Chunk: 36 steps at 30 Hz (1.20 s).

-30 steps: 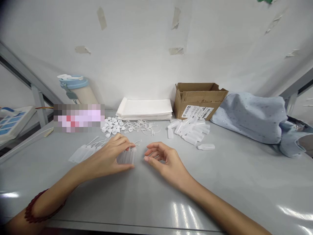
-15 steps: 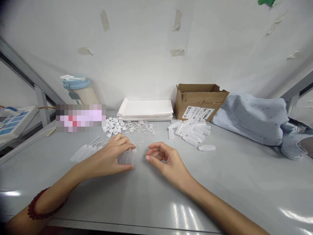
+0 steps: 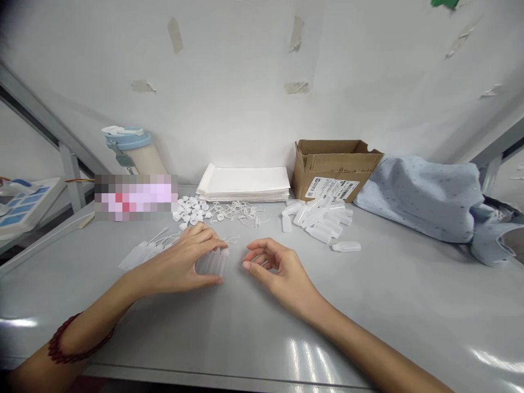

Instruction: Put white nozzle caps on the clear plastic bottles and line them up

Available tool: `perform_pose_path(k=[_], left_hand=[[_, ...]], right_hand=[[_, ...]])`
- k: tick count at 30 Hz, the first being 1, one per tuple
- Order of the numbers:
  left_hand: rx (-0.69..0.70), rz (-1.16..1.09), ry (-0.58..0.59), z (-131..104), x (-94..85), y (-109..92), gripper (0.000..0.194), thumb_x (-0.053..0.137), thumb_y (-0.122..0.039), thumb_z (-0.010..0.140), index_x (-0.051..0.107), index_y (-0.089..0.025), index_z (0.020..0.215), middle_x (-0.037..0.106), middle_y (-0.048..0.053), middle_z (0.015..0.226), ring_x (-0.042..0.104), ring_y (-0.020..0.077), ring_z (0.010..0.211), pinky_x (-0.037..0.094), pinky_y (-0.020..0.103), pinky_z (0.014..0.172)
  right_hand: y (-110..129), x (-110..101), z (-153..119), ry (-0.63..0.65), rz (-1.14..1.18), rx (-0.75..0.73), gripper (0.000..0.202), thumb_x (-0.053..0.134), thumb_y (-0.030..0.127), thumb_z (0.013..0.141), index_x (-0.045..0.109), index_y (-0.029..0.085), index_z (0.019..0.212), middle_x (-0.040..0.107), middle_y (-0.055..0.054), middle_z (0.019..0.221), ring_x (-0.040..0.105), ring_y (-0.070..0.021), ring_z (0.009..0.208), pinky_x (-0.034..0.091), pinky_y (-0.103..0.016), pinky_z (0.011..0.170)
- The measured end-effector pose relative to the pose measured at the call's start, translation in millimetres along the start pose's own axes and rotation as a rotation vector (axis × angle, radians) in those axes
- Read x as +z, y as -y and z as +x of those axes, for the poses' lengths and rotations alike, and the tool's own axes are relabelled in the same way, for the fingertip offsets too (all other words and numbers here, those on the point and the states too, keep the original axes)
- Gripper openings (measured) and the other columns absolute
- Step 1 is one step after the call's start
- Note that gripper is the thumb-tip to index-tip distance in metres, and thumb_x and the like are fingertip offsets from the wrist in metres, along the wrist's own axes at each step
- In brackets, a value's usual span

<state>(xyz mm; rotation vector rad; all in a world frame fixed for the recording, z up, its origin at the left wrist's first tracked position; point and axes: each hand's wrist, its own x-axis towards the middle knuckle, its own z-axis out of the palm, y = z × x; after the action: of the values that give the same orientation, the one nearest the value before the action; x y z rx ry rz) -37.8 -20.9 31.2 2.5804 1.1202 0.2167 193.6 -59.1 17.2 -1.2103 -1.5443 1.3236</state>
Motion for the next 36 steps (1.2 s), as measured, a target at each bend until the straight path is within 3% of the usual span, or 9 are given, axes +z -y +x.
perform_pose_path(k=[10,15,27,31,33,36], left_hand=[[0.013,-0.017,-0.045,1.0,3.2,-1.9,0.061,0.067,-0.057,0.073,0.054,-0.022,0.12,0.051,0.008,0.104,0.041,0.0276,0.102,0.039,0.043,0.087],[0.034,-0.006,-0.101,2.8,8.0,-4.4,0.054,0.066,-0.057,0.073,0.058,-0.023,0.115,0.048,0.008,0.106,0.04,0.0284,0.103,0.04,0.043,0.087],[0.052,0.027,-0.094,1.6,9.3,-0.7,0.047,0.066,-0.051,0.076,0.06,-0.023,0.113,0.05,0.008,0.105,0.041,0.0283,0.103,0.038,0.045,0.088],[0.035,-0.011,-0.077,1.5,7.5,-1.5,0.051,0.063,-0.059,0.076,0.061,-0.024,0.113,0.051,0.008,0.105,0.041,0.0286,0.103,0.04,0.045,0.087],[0.005,-0.049,-0.081,2.7,6.7,-0.9,0.051,0.057,-0.06,0.08,0.06,-0.023,0.115,0.052,0.008,0.105,0.041,0.0278,0.104,0.04,0.044,0.089],[-0.052,-0.069,-0.183,5.8,6.0,4.7,0.039,0.04,-0.047,0.094,0.059,-0.019,0.115,0.054,0.008,0.107,0.042,0.0248,0.105,0.037,0.043,0.094]], right_hand=[[0.8,-0.9,-0.4,-0.005,-0.014,-0.003,0.025,0.065,0.035,0.08,0.059,0.02,0.099,0.068,-0.005,0.091,0.063,-0.0163,0.075,0.05,-0.034,0.073],[-1.6,-0.3,0.6,-0.008,-0.023,-0.016,0.025,0.064,0.036,0.081,0.059,0.02,0.1,0.068,-0.005,0.091,0.064,-0.017,0.076,0.05,-0.035,0.073],[-2.3,-0.4,-0.2,-0.004,-0.01,0.002,0.025,0.064,0.036,0.082,0.059,0.02,0.1,0.068,-0.004,0.09,0.063,-0.0163,0.077,0.048,-0.034,0.075],[-2.2,-1.5,-0.5,-0.007,-0.009,-0.002,0.025,0.064,0.036,0.082,0.059,0.02,0.1,0.068,-0.004,0.09,0.064,-0.0169,0.076,0.049,-0.035,0.074],[-1.3,-2.2,-0.4,-0.011,-0.012,-0.007,0.025,0.064,0.036,0.081,0.059,0.02,0.1,0.068,-0.005,0.09,0.064,-0.017,0.076,0.049,-0.035,0.073],[0.3,-3.3,-0.2,-0.019,-0.011,-0.01,0.024,0.064,0.036,0.081,0.059,0.02,0.099,0.068,-0.004,0.09,0.063,-0.0169,0.076,0.049,-0.035,0.074]])
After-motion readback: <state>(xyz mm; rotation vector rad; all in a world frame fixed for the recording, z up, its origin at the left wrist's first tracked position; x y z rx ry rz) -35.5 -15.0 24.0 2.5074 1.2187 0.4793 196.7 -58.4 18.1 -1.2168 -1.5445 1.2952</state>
